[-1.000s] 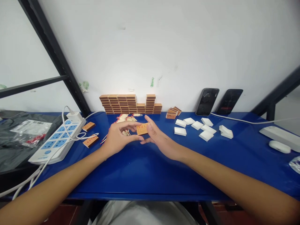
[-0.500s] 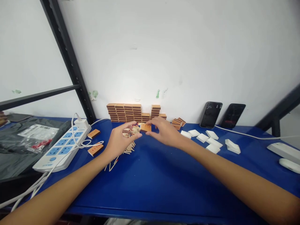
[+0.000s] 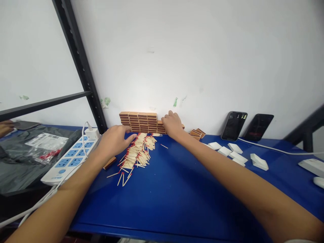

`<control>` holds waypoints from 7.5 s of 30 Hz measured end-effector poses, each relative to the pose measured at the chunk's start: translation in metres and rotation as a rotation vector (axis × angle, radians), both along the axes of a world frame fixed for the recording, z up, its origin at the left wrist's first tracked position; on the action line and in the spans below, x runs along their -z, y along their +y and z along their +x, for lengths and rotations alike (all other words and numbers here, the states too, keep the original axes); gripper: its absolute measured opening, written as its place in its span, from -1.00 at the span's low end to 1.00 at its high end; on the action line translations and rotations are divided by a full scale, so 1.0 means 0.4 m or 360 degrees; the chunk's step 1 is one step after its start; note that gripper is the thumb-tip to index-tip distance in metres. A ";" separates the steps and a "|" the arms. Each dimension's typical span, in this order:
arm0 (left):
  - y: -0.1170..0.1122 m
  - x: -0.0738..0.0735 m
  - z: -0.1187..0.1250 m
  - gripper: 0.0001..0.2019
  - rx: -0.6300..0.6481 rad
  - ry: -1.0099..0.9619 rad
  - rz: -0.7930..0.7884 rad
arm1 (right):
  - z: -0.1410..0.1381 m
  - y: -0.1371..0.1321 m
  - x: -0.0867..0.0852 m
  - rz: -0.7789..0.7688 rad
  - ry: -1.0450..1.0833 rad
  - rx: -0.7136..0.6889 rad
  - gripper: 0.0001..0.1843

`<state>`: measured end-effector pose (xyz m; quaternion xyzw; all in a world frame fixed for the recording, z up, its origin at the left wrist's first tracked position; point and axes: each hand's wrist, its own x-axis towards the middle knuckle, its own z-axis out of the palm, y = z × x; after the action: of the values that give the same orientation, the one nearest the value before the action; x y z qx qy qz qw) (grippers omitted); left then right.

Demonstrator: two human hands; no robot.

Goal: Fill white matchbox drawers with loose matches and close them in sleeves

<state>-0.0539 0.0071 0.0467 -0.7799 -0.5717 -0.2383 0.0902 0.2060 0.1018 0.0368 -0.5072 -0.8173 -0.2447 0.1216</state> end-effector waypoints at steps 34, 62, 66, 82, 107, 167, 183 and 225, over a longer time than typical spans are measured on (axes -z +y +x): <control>0.021 -0.058 -0.127 -0.69 -0.0233 0.0382 -0.1273 | 0.330 -0.223 0.079 -0.0313 0.0770 -0.0241 -0.78; 0.036 -0.035 -0.107 -0.38 0.0068 0.0238 -0.1152 | 0.315 -0.242 0.064 -0.0379 0.0769 -0.0253 -0.74; 0.036 -0.041 -0.107 -0.49 0.0063 0.0226 -0.1047 | 0.314 -0.244 0.064 -0.0373 0.0770 -0.0256 -0.74; 0.102 0.001 -0.196 -0.54 -0.0497 0.0557 -0.0953 | 0.327 -0.240 0.059 -0.0372 0.0792 -0.0224 -0.77; 0.109 0.046 -0.115 -0.35 -0.0113 0.0428 -0.0531 | 0.415 -0.221 0.017 -0.0115 0.0765 0.0073 -0.69; -0.094 0.101 0.164 -0.73 0.0812 0.0011 -0.0264 | 0.086 -0.250 0.052 -0.1735 0.1192 -0.0408 -0.85; -0.100 0.108 0.165 -0.69 0.0961 0.0111 -0.0454 | 0.007 0.033 0.109 -0.0866 0.0534 -0.0137 -0.80; -0.083 0.125 0.170 -0.73 0.1107 -0.0037 -0.0250 | 0.144 -0.343 0.091 -0.1191 0.1079 -0.0679 -0.89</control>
<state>0.0141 -0.0263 -0.0031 -0.9296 -0.2897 -0.2189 -0.0632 0.2637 -0.0353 0.0002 -0.3894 -0.8483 0.2699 0.2365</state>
